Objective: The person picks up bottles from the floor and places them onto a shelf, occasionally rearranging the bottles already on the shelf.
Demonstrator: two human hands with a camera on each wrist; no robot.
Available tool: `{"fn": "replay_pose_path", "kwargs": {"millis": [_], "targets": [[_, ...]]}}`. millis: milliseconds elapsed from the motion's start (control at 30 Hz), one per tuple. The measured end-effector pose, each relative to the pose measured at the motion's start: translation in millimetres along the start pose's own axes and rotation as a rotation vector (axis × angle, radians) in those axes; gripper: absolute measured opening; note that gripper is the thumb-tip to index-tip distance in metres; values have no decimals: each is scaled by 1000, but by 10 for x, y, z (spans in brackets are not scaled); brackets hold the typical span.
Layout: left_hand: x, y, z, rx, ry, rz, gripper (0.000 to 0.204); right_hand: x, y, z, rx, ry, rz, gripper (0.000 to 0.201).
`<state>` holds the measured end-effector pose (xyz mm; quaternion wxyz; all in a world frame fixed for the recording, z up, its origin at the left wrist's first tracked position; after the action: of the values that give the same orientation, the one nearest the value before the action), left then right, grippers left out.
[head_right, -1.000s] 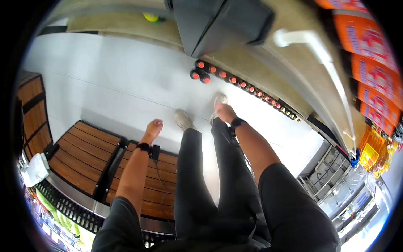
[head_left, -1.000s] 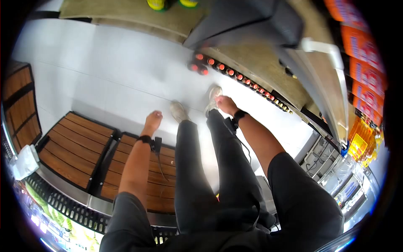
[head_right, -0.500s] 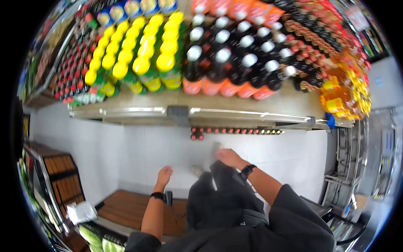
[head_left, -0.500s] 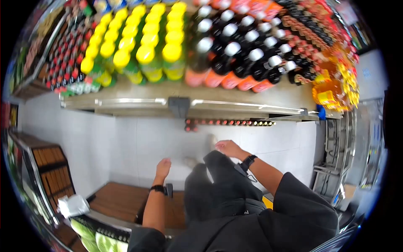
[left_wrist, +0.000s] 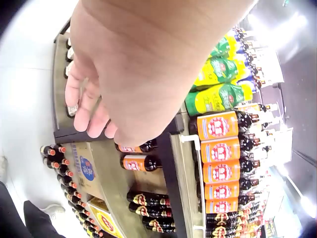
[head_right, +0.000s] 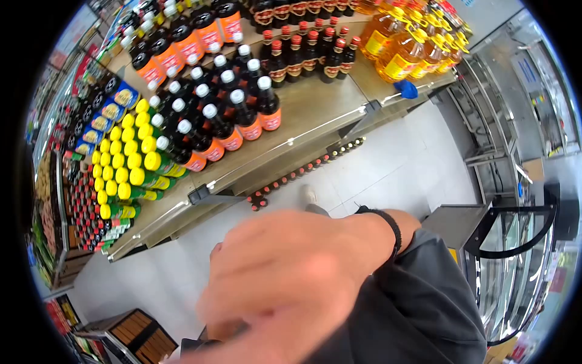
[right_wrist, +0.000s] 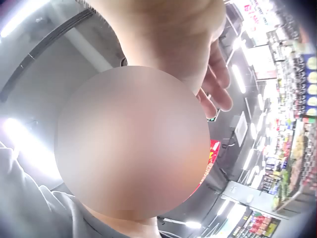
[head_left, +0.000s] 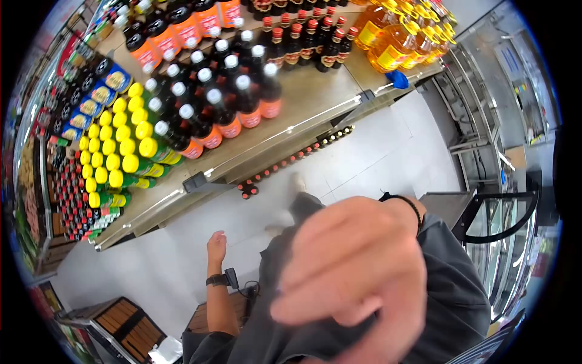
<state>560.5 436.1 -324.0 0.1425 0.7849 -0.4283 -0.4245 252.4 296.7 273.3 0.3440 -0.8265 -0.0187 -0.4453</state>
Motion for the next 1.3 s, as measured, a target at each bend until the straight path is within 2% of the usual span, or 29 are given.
{"fn": "replay_pose_path", "kwargs": {"millis": [100, 167, 267, 300, 367, 433, 467, 533, 600, 633, 700, 767, 800, 867, 933, 967, 1000, 1100, 1167, 1200, 1300], "targets": [[182, 522, 34, 4, 91, 221, 27, -65, 19, -405, 9, 26, -3, 24], [527, 483, 236, -18, 48, 231, 27, -104, 77, -679, 25, 31, -1, 24], [701, 985, 375, -24, 7, 194, 27, -193, 214, -1100, 54, 20, 9, 24], [696, 1223, 420, -19, -6, 171, 27, -216, 259, -1241, 67, 13, 24, 24], [708, 1693, 480, 41, 47, 239, 26, -263, 372, -1536, 95, 3, 41, 24], [777, 2428, 521, 56, 86, 300, 26, -301, 535, -1829, 115, -19, 73, 24], [679, 2869, 498, 49, 76, 312, 25, -364, 693, -1953, 121, -28, 127, 24], [740, 3381, 598, 80, 30, 354, 24, -673, 1237, -2310, 75, -14, 312, 24], [719, 4026, 617, 94, -15, 459, 22, -1190, 2022, -2818, -124, 52, 561, 22], [671, 4376, 609, 104, -43, 510, 22, -1466, 2431, -3143, -167, 106, 623, 20], [659, 4994, 656, 54, -161, 477, 21, -2015, 3072, -3875, -385, 232, 754, 22], [617, 5660, 739, 51, -240, 494, 22, -2400, 3556, -4437, -638, 237, 839, 25], [693, 5898, 838, 63, -224, 634, 21, -2520, 3755, -4563, -737, 216, 851, 26], [689, 6631, 876, 50, -180, 794, 22, -2678, 4027, -4733, -936, 171, 876, 29], [856, 7179, 1014, 159, -118, 920, 26, -2808, 4236, -4690, -911, 45, 1071, 29], [944, 7428, 1069, 136, -97, 928, 34, -2848, 4331, -4720, -906, -16, 1161, 30], [1054, 7631, 1131, 193, -72, 893, 48, -2888, 4382, -4740, -869, 8, 1160, 29], [1238, 8305, 1231, 400, 234, 1036, 57, -3076, 4506, -4703, -819, 45, 1149, 29], [1517, 8492, 1411, 524, 203, 924, 59, -3193, 4490, -4639, -781, 51, 1183, 30], [1662, 8549, 1479, 585, 190, 867, 60, -3215, 4407, -4635, -802, 136, 1149, 31], [2130, 8609, 1716, 625, 105, 810, 38, -3455, 4378, -4577, -696, 178, 1195, 35]]}}
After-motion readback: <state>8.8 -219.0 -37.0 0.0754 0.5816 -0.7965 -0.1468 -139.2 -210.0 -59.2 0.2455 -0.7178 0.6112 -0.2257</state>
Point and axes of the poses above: each hand's wrist, its own x-axis towards the middle knuckle, its own z-axis out of the palm, y = z × x, the point moved 10 cm from there along x, towards the middle knuckle, and after that the axes turned 6 degrees about x, right-handed, at the moved point
